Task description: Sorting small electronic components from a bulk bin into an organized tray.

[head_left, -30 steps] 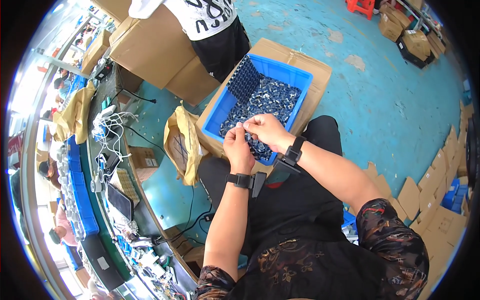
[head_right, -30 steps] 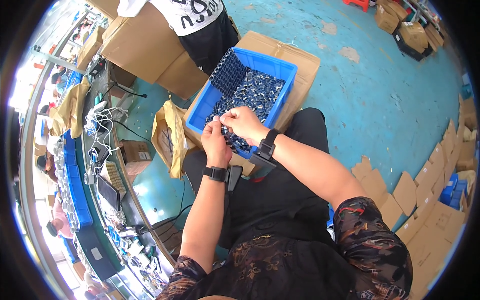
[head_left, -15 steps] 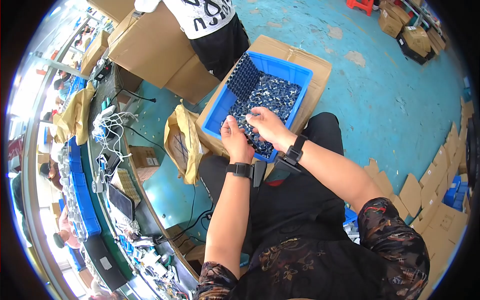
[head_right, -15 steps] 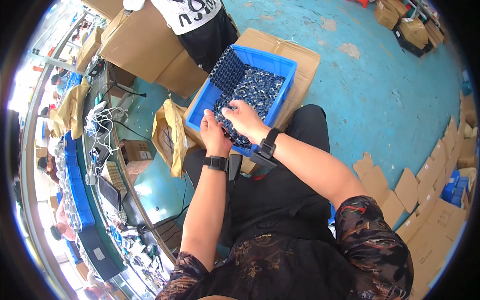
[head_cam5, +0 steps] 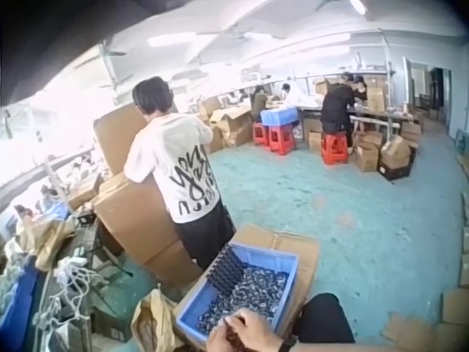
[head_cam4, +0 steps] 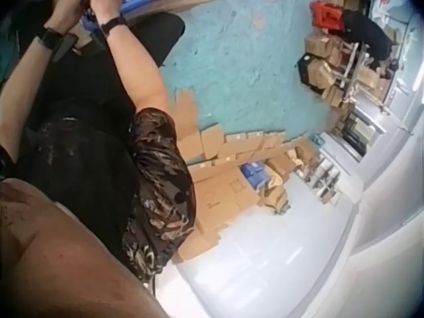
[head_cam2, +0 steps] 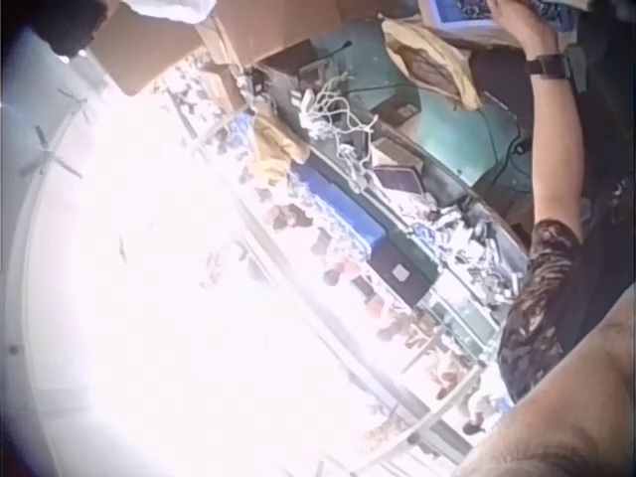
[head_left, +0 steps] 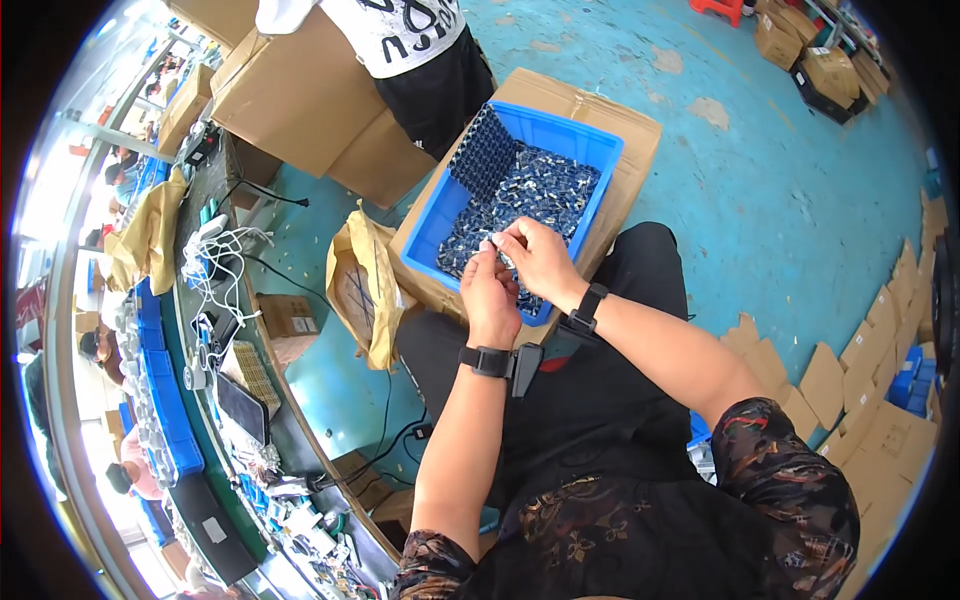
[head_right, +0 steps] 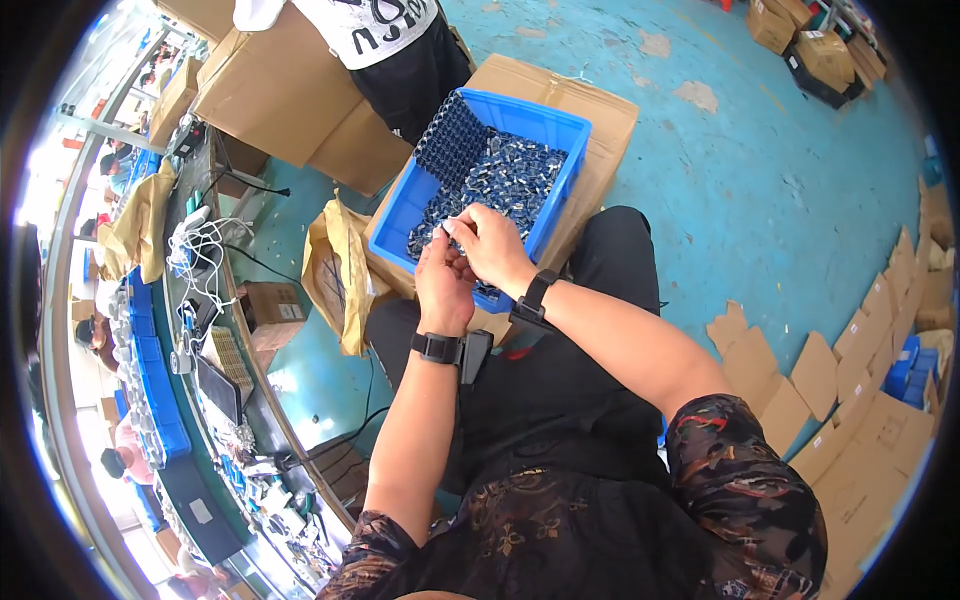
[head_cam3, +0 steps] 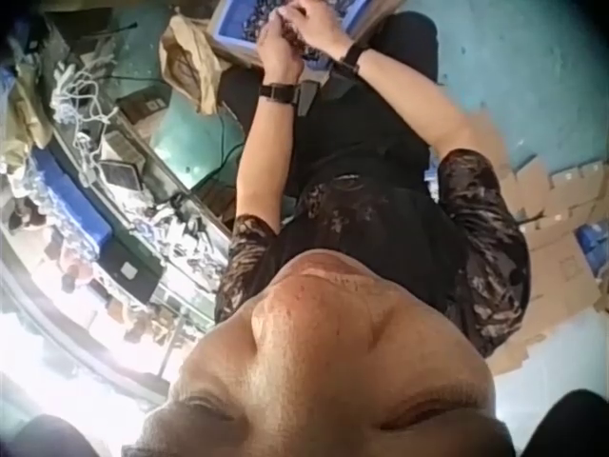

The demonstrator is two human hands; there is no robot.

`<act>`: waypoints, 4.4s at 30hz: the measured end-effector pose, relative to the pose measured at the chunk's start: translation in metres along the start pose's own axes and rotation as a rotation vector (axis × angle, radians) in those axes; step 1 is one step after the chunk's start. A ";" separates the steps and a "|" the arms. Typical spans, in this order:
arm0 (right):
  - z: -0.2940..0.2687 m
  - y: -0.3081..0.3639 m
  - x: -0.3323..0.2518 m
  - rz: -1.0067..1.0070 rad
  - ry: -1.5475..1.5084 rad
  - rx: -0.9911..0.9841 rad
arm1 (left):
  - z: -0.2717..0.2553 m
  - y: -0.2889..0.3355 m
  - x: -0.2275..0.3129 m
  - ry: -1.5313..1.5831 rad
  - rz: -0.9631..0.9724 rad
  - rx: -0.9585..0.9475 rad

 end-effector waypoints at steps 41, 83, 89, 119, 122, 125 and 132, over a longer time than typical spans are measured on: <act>-0.005 -0.007 0.000 0.096 0.199 -0.024 | 0.014 0.027 -0.048 0.097 -0.066 -0.120; 0.028 -0.177 0.026 -1.179 1.322 -0.425 | -0.057 0.027 -0.014 0.147 -0.382 -0.115; -0.005 -0.170 0.016 -1.214 1.324 -0.444 | -0.056 0.033 -0.018 0.127 -0.367 -0.111; -0.018 -0.014 -0.042 -0.013 0.123 -0.104 | -0.013 0.045 0.026 0.040 0.267 -0.139; -0.006 -0.019 -0.038 0.092 -0.109 -0.174 | -0.014 0.047 0.033 -0.094 0.346 -0.051; -0.004 -0.019 -0.044 0.316 -0.270 -0.318 | -0.023 0.048 0.038 -0.095 0.300 -0.054; -0.009 -0.018 -0.038 0.564 -0.689 -0.671 | -0.025 0.049 0.043 -0.088 0.201 -0.205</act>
Point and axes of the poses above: each hand's wrist, its own y-axis away from the middle knuckle, its own z-axis out of the palm, x = y × z, the point moved 2 cm from there along -y, towards the middle knuckle, and after that the axes turned 1 degree about -y, right-handed, at the moved point
